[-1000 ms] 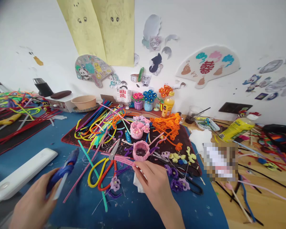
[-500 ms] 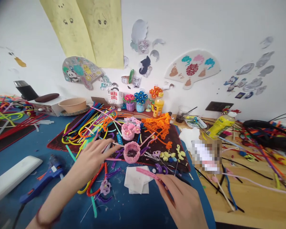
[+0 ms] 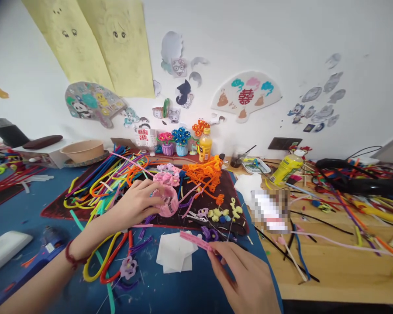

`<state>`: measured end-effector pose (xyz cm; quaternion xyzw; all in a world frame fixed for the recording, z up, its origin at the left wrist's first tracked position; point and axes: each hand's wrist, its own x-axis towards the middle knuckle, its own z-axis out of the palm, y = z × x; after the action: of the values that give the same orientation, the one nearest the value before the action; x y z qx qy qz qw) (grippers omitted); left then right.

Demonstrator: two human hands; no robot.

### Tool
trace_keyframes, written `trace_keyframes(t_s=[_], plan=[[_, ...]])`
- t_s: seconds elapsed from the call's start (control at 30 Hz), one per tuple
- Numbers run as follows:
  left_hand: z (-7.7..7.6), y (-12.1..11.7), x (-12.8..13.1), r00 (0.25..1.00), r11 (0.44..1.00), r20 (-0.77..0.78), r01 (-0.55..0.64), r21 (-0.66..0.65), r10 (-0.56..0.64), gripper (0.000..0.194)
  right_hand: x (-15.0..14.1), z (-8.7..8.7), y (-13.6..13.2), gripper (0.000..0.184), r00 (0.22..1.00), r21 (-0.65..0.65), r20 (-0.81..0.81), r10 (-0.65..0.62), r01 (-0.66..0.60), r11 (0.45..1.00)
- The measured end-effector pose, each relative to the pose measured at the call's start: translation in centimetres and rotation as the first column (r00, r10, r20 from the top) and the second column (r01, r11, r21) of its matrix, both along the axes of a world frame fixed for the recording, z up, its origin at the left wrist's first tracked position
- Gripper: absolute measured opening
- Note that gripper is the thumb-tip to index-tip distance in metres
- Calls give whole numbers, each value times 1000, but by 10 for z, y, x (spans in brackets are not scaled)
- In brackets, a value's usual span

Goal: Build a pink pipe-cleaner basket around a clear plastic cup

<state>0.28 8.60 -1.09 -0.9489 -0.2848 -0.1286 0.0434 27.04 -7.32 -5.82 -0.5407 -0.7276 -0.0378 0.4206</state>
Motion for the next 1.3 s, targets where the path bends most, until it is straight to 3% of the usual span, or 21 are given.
trace_keyframes(t_s=[0.27,0.4,0.73,0.97,1.3], plan=[[11,-37,3,930,993,355,-67,-93,96,12,-25,34,10,21,994,93,68,-89,82,992],[12,-45,-2,892,993,441,-58,-107,100,7,-33,43,13,19,983,164,126,-134,113,980],[13,-53,-7,901,995,425,-58,-87,90,9,-45,37,19,24,966,144,200,-162,134,980],[16,-57,-4,921,999,388,-33,-17,37,6,-51,53,27,36,934,196,319,-160,100,975],[20,-69,3,952,999,306,-20,47,5,3,-66,66,37,36,956,171,292,-36,-15,985]])
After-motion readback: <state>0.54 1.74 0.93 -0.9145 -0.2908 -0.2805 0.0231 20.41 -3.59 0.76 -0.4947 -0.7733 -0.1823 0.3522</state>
